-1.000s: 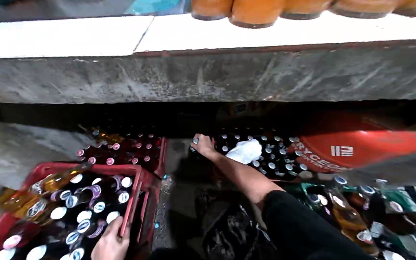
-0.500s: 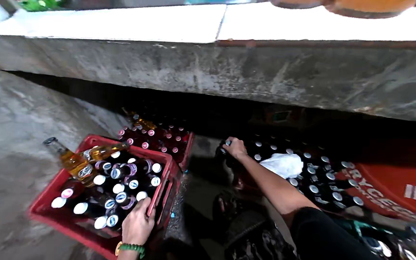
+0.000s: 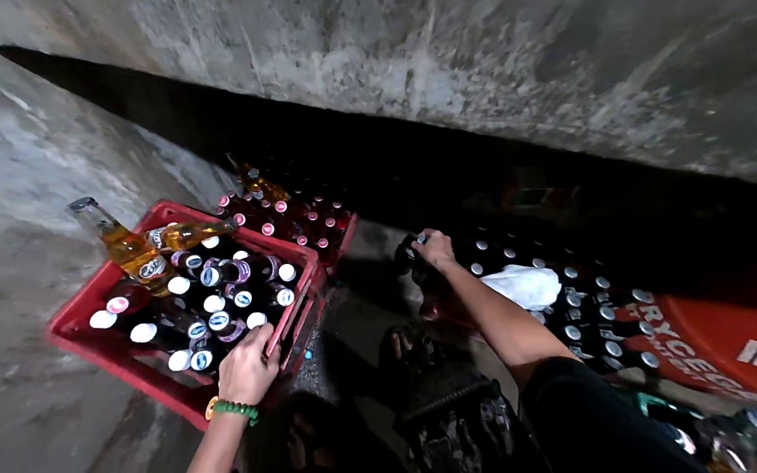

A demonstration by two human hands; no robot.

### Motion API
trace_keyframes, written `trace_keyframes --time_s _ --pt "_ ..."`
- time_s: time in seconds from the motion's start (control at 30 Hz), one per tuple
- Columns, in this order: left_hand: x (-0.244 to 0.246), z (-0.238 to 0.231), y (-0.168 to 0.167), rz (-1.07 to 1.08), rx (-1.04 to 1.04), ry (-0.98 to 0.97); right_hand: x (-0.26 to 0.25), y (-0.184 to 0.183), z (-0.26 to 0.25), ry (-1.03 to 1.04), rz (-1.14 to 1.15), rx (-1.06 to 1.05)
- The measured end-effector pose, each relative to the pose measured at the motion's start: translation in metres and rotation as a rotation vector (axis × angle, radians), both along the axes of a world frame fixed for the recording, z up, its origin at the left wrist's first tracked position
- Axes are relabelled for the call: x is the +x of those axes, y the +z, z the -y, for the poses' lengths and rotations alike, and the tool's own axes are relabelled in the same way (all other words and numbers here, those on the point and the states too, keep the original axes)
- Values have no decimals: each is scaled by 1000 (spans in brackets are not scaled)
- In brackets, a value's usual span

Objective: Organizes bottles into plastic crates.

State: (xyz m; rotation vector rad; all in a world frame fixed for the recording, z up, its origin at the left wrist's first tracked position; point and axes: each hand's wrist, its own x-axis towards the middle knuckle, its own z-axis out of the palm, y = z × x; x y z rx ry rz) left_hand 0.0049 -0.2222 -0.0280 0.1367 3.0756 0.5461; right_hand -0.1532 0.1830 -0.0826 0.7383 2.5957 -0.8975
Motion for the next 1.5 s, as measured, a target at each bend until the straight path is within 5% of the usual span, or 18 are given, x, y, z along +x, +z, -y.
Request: trace_keyframes --time_s 0.63,1.2,1.5 --pt "-5 -1 10 145 -30 31 0 52 19 193 -158 20" --pt "-6 -8 25 292 -80 91 99 175 35 517 -245 33" --pt "12 -15 30 76 -13 -64 145 231 66 669 -293 88"
